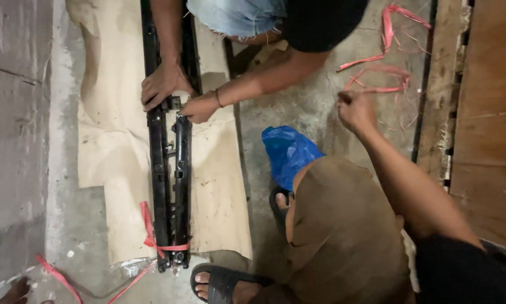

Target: Bundling black metal rails together using pink plastic straps on a production floor.

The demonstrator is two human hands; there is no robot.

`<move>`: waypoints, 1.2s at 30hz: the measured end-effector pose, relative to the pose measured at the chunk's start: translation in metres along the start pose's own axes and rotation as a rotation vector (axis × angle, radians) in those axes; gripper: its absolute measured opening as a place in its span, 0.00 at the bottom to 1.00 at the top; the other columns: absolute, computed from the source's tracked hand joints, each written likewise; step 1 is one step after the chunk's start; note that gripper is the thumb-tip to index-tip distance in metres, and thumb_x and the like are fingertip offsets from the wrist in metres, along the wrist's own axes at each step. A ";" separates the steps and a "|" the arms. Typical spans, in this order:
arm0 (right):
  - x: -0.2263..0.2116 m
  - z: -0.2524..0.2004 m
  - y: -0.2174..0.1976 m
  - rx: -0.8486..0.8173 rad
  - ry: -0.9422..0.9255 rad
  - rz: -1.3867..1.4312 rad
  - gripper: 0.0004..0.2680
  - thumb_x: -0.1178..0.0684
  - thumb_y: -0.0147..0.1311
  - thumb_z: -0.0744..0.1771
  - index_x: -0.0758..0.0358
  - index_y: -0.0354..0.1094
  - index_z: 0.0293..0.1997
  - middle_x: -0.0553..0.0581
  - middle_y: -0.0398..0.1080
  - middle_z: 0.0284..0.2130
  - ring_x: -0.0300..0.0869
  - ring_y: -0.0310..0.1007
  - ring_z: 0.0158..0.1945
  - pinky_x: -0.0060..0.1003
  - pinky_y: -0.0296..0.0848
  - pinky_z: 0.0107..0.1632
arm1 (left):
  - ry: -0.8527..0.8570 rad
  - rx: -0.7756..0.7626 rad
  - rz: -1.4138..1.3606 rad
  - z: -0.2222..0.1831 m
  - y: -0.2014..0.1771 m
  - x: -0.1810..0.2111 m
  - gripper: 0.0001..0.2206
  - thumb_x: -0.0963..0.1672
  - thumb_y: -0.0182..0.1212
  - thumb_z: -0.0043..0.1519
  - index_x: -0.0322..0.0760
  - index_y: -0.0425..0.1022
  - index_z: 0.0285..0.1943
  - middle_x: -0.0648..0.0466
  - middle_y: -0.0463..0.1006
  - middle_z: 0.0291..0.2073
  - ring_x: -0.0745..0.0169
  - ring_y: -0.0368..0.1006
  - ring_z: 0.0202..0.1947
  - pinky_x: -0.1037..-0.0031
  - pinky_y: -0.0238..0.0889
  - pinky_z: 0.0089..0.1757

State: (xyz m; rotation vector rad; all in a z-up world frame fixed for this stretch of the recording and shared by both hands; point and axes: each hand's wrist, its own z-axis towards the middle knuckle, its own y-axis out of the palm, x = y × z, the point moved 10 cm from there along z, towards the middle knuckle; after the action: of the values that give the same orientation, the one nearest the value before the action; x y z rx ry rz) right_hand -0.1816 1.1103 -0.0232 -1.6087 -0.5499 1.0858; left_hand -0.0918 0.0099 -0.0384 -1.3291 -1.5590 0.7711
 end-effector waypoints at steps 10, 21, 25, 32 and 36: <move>-0.308 -0.117 -0.146 -0.879 -0.729 0.247 0.09 0.48 0.65 0.63 0.52 0.82 0.45 0.51 0.83 0.40 0.38 0.80 0.45 0.37 0.77 0.49 | 0.161 -0.220 -0.119 -0.015 -0.185 0.569 0.26 0.51 0.65 0.61 0.50 0.71 0.70 0.56 0.76 0.61 0.55 0.78 0.49 0.66 0.74 0.43; -0.502 -0.168 -0.187 -0.573 -1.105 0.725 0.06 0.54 0.61 0.70 0.63 0.77 0.48 0.54 0.76 0.41 0.36 0.77 0.42 0.34 0.78 0.45 | 0.554 0.211 -1.275 0.031 -0.232 0.640 0.31 0.36 0.66 0.62 0.29 0.55 0.74 0.52 0.74 0.57 0.71 0.75 0.54 0.78 0.72 0.56; -0.514 -0.160 -0.125 -0.958 -0.734 1.056 0.07 0.52 0.51 0.72 0.61 0.68 0.54 0.46 0.73 0.40 0.29 0.74 0.41 0.27 0.77 0.44 | 0.394 0.360 -1.316 0.053 -0.230 0.586 0.20 0.37 0.62 0.70 0.27 0.68 0.71 0.50 0.82 0.43 0.67 0.78 0.42 0.75 0.76 0.48; -0.459 -0.132 -0.029 -1.043 -0.501 0.652 0.13 0.45 0.54 0.72 0.64 0.77 0.53 0.56 0.71 0.30 0.38 0.62 0.27 0.38 0.63 0.31 | 0.117 0.528 -1.486 0.116 -0.199 0.454 0.11 0.38 0.62 0.68 0.25 0.78 0.57 0.45 0.84 0.38 0.60 0.81 0.36 0.71 0.80 0.44; -0.429 -0.110 -0.018 -0.878 -0.552 0.013 0.14 0.42 0.54 0.70 0.47 0.71 0.63 0.52 0.74 0.40 0.45 0.70 0.27 0.41 0.73 0.39 | 0.007 0.088 -1.222 0.144 -0.158 0.465 0.12 0.41 0.61 0.64 0.28 0.78 0.55 0.49 0.85 0.38 0.63 0.82 0.36 0.74 0.77 0.39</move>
State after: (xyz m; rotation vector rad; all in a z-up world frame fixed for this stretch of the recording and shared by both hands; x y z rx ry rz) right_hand -0.2890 0.7184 0.1531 -2.0238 -1.5456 1.4062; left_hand -0.2854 0.4405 0.1596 -0.1420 -1.9012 0.0410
